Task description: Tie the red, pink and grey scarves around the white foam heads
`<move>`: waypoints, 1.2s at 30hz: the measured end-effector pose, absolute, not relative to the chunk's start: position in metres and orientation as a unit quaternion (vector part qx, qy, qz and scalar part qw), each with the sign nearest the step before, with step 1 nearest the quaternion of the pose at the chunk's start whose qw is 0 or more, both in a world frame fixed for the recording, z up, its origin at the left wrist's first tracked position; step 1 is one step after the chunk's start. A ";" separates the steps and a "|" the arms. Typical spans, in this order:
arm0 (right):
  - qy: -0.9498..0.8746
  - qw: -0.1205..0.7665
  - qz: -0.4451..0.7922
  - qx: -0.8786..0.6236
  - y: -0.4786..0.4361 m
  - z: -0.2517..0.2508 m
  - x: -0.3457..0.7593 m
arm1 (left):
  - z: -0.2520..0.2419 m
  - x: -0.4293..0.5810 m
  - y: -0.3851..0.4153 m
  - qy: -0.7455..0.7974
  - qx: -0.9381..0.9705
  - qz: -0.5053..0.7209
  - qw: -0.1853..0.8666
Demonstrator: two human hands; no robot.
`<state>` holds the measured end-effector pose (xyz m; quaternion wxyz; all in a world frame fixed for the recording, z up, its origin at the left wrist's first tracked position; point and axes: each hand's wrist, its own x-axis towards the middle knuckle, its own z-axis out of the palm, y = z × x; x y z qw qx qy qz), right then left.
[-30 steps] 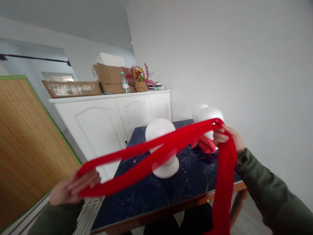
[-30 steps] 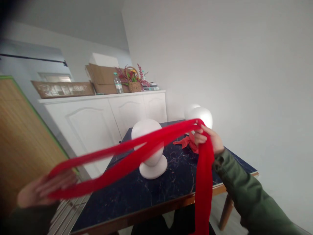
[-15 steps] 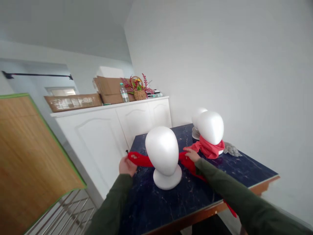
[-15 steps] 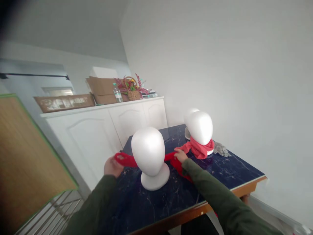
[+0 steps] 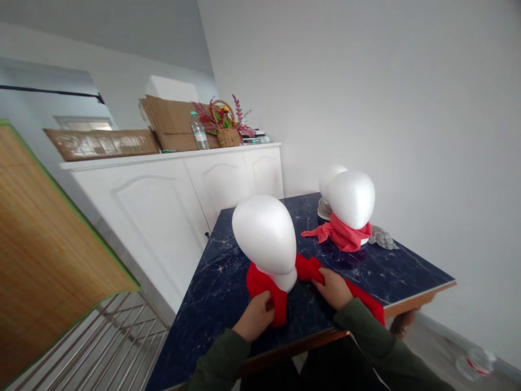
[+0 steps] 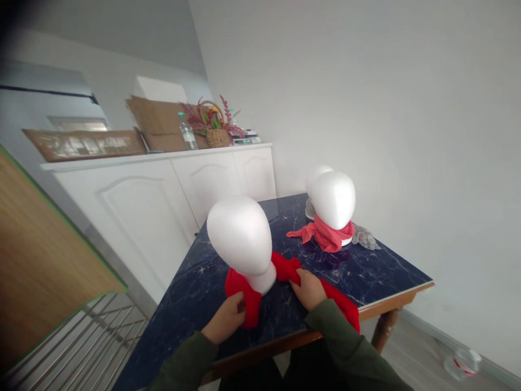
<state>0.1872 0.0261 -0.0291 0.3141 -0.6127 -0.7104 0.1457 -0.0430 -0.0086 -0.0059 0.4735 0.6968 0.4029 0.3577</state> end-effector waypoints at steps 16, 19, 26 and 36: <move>-0.710 0.396 0.261 -0.521 -0.018 -0.013 0.109 | 0.002 -0.022 -0.019 0.428 0.704 0.447 0.348; -0.736 0.379 0.204 -0.523 -0.010 -0.018 0.111 | -0.005 -0.027 -0.014 0.486 0.624 0.478 0.381; -0.720 0.320 0.087 -0.610 0.031 -0.015 0.171 | 0.010 -0.106 0.018 0.426 0.318 0.647 0.547; -0.773 0.258 0.089 -0.573 0.085 -0.024 0.154 | -0.018 -0.138 0.055 0.543 0.357 0.622 0.437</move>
